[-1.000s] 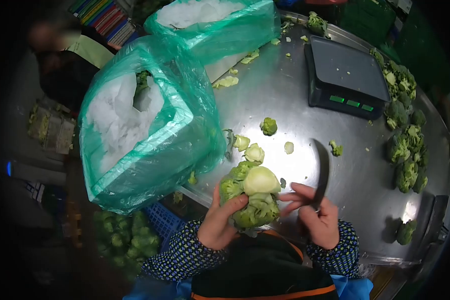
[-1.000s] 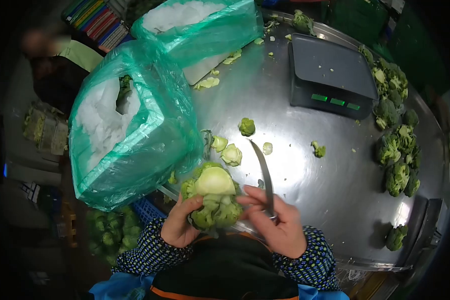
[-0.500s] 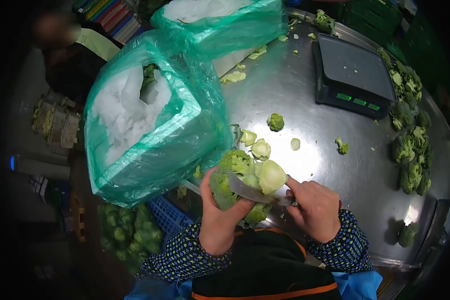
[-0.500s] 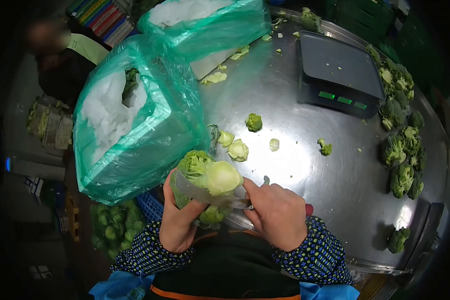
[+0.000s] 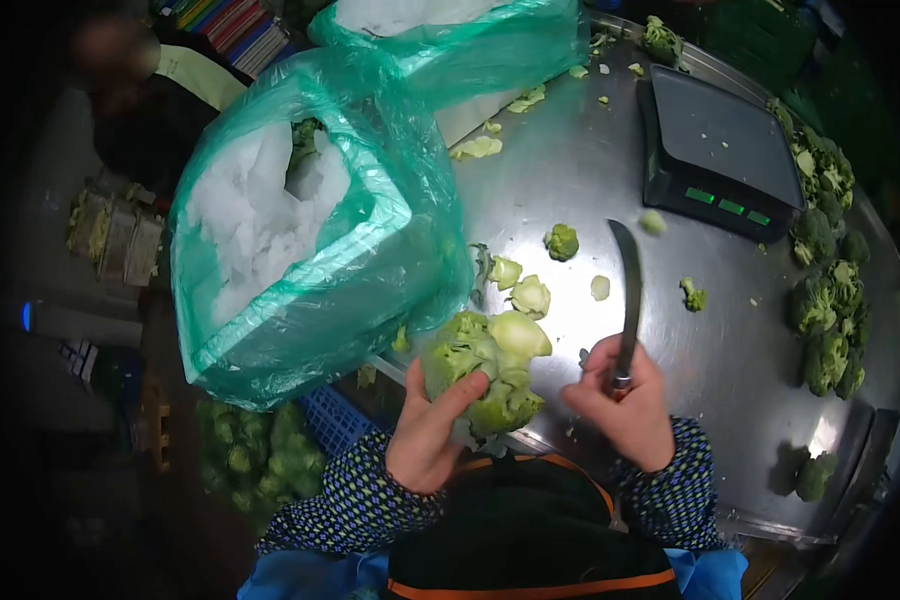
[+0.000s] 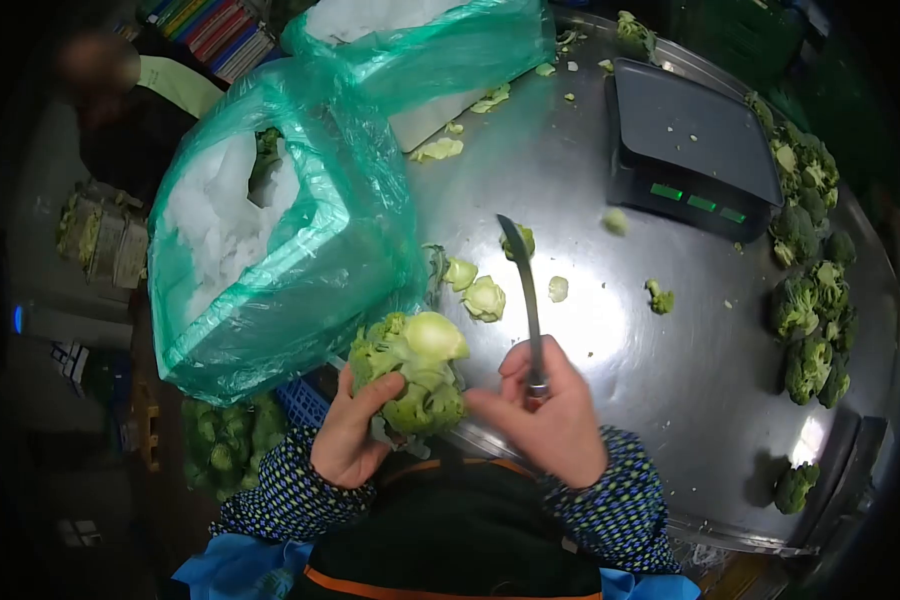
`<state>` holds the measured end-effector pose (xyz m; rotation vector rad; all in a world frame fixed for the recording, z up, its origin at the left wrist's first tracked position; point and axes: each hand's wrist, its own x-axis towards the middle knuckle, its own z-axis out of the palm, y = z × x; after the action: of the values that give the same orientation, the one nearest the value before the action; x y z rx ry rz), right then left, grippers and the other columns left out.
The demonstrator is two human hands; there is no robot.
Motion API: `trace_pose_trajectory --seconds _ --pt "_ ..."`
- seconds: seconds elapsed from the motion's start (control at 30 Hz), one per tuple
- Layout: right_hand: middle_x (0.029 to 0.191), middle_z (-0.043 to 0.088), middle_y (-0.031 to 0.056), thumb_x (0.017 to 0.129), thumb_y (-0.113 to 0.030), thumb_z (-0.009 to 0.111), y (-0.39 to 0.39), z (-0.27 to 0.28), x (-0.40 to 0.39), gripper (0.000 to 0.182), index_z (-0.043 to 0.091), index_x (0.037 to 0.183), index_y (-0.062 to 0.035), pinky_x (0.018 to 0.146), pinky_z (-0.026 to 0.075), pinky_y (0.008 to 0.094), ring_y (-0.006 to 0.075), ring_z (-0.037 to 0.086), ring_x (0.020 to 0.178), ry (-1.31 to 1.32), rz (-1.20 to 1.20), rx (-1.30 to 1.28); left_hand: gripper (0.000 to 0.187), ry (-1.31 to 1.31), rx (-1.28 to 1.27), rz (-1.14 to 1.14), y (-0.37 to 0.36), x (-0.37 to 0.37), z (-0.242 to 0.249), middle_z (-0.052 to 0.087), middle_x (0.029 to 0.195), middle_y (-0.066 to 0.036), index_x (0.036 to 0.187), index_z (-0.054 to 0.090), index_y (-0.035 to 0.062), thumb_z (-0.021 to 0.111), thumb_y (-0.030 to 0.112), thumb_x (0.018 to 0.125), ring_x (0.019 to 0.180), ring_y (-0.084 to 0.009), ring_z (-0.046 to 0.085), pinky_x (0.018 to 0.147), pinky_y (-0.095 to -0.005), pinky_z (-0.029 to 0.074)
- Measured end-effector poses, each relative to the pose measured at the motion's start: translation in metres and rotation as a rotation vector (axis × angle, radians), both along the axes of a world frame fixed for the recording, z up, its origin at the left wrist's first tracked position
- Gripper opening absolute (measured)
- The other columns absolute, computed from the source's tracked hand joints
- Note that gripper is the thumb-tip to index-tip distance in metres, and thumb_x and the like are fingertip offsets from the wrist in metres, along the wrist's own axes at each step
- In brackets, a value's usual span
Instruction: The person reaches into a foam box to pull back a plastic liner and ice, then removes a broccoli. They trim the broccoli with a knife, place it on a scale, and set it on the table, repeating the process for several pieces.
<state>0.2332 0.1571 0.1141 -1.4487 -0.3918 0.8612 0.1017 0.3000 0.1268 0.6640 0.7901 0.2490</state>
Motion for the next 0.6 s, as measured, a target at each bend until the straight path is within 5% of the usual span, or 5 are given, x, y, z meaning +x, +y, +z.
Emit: trace_pose_trajectory --seconds 0.33,0.4,0.47,0.53,0.6 --pt "0.058 0.048 -0.0004 0.074 -0.015 0.074 0.023 -0.014 -0.031 0.025 0.055 0.077 0.0008 0.047 0.036 0.0193 0.0041 0.044 0.052 0.017 -0.131 -0.012 0.089 0.063 0.988 0.153 -0.019 0.008 -0.025 0.032 0.129 -0.017 0.133 0.019 0.0065 0.076 0.002 0.066 0.119 -0.0249 0.038 0.098 -0.0379 0.036" --pt "0.057 0.049 0.0003 0.076 -0.013 0.072 0.016 -0.022 -0.029 0.021 0.056 0.078 0.0008 0.048 0.036 0.0196 0.0071 0.045 0.050 -0.349 -0.077 0.028 0.090 0.084 1.146 0.153 -0.015 0.006 -0.023 0.029 0.130 -0.018 0.132 0.021 0.0071 0.077 0.003 0.062 0.120 -0.0267 0.036 0.100 -0.0394 0.034" --pt "0.057 0.050 0.0010 0.080 -0.010 0.067 0.011 -0.020 -0.026 0.017 0.054 0.077 -0.0006 0.046 0.037 0.0210 0.0092 0.046 0.047 -0.518 -0.155 0.156 0.088 0.259 1.874 0.141 -0.009 0.003 -0.014 0.031 0.131 -0.019 0.132 0.023 0.0106 0.076 0.004 0.062 0.121 -0.0273 0.037 0.099 -0.0387 0.035" --pt "0.058 0.050 0.0011 0.083 -0.008 0.063 -0.005 0.006 -0.007 0.015 0.051 0.077 -0.0024 0.044 0.037 0.0219 0.0092 0.045 0.045 0.169 -0.393 0.256 0.087 0.169 1.890 0.165 0.006 -0.001 -0.030 0.027 0.133 -0.020 0.130 0.026 0.0101 0.077 0.005 0.060 0.124 -0.0310 0.033 0.102 -0.0403 0.031" --pt "0.062 0.053 0.0018 0.082 -0.006 0.064 -0.013 0.008 0.016 0.016 0.050 0.088 -0.0021 0.043 0.038 0.0216 0.0066 0.046 0.048 0.198 -0.327 0.033 0.086 0.264 1.666 0.145 0.012 0.001 -0.032 0.027 0.134 -0.020 0.128 0.028 0.0082 0.078 0.008 0.058 0.123 -0.0340 0.033 0.103 -0.0416 0.028"
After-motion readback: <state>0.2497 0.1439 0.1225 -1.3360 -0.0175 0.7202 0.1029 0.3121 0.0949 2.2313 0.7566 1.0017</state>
